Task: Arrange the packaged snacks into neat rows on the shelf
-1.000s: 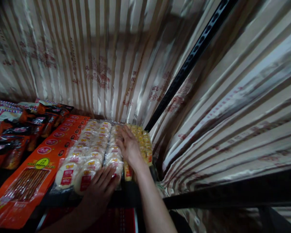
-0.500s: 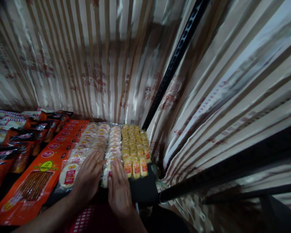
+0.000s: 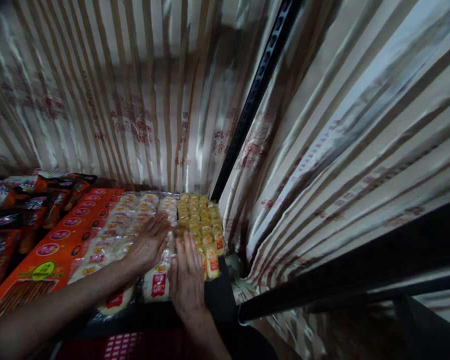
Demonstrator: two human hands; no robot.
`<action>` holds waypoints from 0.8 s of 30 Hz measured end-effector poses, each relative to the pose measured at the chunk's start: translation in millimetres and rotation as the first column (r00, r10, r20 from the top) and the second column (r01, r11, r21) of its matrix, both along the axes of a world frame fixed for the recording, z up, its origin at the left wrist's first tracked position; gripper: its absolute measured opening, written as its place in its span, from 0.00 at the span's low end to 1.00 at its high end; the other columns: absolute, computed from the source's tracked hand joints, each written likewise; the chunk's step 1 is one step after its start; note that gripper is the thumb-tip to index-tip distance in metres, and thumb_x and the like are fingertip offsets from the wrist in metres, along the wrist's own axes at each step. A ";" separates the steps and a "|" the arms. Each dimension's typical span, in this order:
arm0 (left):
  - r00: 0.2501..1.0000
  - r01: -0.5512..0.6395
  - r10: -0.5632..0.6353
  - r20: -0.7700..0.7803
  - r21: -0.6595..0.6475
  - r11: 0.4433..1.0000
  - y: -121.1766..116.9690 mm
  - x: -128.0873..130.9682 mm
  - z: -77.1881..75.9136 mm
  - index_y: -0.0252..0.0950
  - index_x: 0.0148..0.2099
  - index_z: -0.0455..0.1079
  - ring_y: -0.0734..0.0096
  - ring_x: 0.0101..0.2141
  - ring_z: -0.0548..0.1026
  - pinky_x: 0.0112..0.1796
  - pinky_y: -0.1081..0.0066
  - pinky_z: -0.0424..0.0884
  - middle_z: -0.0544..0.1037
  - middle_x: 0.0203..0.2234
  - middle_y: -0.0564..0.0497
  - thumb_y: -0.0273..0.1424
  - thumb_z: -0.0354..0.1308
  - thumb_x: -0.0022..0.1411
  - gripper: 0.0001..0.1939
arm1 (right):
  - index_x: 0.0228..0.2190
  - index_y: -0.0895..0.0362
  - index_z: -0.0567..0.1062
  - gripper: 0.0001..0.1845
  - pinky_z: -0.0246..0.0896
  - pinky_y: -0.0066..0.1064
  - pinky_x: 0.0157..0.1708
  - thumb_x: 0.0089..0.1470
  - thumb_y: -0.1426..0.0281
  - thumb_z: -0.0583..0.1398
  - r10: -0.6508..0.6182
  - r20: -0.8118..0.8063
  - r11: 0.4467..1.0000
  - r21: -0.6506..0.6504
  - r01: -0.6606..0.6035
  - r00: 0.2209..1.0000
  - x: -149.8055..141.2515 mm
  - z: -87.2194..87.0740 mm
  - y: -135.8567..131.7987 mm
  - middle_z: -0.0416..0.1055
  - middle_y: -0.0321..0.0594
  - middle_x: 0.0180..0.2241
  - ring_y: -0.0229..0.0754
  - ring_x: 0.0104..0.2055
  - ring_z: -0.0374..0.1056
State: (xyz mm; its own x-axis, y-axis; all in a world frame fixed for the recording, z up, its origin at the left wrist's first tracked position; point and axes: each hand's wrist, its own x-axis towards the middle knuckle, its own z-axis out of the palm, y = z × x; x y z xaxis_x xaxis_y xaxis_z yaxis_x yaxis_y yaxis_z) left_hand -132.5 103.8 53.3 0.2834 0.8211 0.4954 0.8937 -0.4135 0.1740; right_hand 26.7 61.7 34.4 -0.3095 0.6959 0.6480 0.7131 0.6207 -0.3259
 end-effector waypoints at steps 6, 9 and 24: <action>0.997 -0.046 0.042 -0.062 -0.057 0.997 9.7 3.6 -4.4 0.26 0.53 0.65 0.55 0.60 0.58 0.58 0.53 0.58 0.66 0.56 0.37 0.26 0.44 0.64 0.19 | 0.61 0.56 0.52 0.27 0.51 0.54 0.58 0.61 0.71 0.48 -0.071 0.003 0.997 0.039 0.071 0.997 16.6 -2.0 8.9 0.47 0.48 0.64 0.50 0.66 0.43; 0.996 -0.045 0.043 -0.077 -0.037 0.998 12.8 3.2 -0.6 0.27 0.55 0.64 0.54 0.60 0.57 0.58 0.53 0.58 0.64 0.58 0.37 0.26 0.44 0.64 0.19 | 0.60 0.59 0.55 0.25 0.49 0.54 0.59 0.62 0.70 0.47 -0.179 -0.048 0.983 0.037 0.181 0.983 28.8 3.6 19.9 0.48 0.51 0.64 0.50 0.66 0.43; 0.992 0.118 -0.119 -0.035 -0.025 0.993 -5.9 88.9 -8.8 0.27 0.62 0.57 0.51 0.62 0.51 0.61 0.54 0.46 0.59 0.61 0.37 0.40 0.52 0.61 0.31 | 0.55 0.70 0.63 0.33 0.44 0.47 0.61 0.58 0.58 0.43 -0.457 -0.171 0.871 -0.282 0.402 0.873 53.1 1.7 84.1 0.55 0.59 0.60 0.52 0.64 0.46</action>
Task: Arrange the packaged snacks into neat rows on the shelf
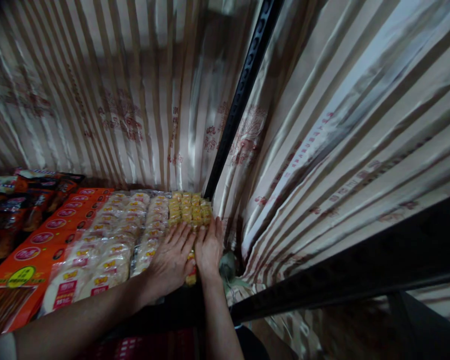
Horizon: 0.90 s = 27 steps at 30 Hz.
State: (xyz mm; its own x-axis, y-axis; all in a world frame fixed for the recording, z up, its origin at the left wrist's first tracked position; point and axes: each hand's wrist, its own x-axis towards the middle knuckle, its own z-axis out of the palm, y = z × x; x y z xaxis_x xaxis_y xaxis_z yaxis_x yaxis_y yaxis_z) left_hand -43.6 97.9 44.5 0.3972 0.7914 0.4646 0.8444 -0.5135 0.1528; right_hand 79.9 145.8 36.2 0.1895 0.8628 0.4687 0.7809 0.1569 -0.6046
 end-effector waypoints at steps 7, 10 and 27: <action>1.000 -0.026 0.027 0.009 -0.035 0.999 2.8 -5.1 -1.6 0.29 0.60 0.60 0.52 0.62 0.53 0.60 0.54 0.49 0.60 0.60 0.37 0.40 0.51 0.61 0.29 | 0.56 0.67 0.62 0.32 0.48 0.44 0.60 0.58 0.58 0.45 0.014 -0.047 1.000 -0.015 -0.015 0.999 -1.4 -1.9 -1.1 0.57 0.55 0.59 0.50 0.62 0.52; 0.999 -0.031 0.031 0.015 -0.038 0.999 2.4 -4.9 -2.9 0.27 0.60 0.59 0.52 0.62 0.54 0.60 0.54 0.49 0.62 0.59 0.38 0.39 0.51 0.60 0.30 | 0.58 0.67 0.60 0.33 0.50 0.45 0.58 0.58 0.58 0.46 -0.001 -0.038 0.998 -0.056 -0.001 0.999 -1.6 0.2 -0.8 0.59 0.55 0.58 0.52 0.60 0.54; 0.999 -0.035 0.034 0.011 0.047 0.998 0.5 -5.1 -7.2 0.24 0.58 0.62 0.51 0.61 0.55 0.59 0.53 0.54 0.63 0.58 0.35 0.36 0.51 0.57 0.29 | 0.54 0.59 0.66 0.31 0.45 0.44 0.61 0.62 0.56 0.39 0.125 -0.017 0.987 -0.099 -0.126 0.992 13.7 -1.5 43.6 0.65 0.45 0.56 0.45 0.62 0.52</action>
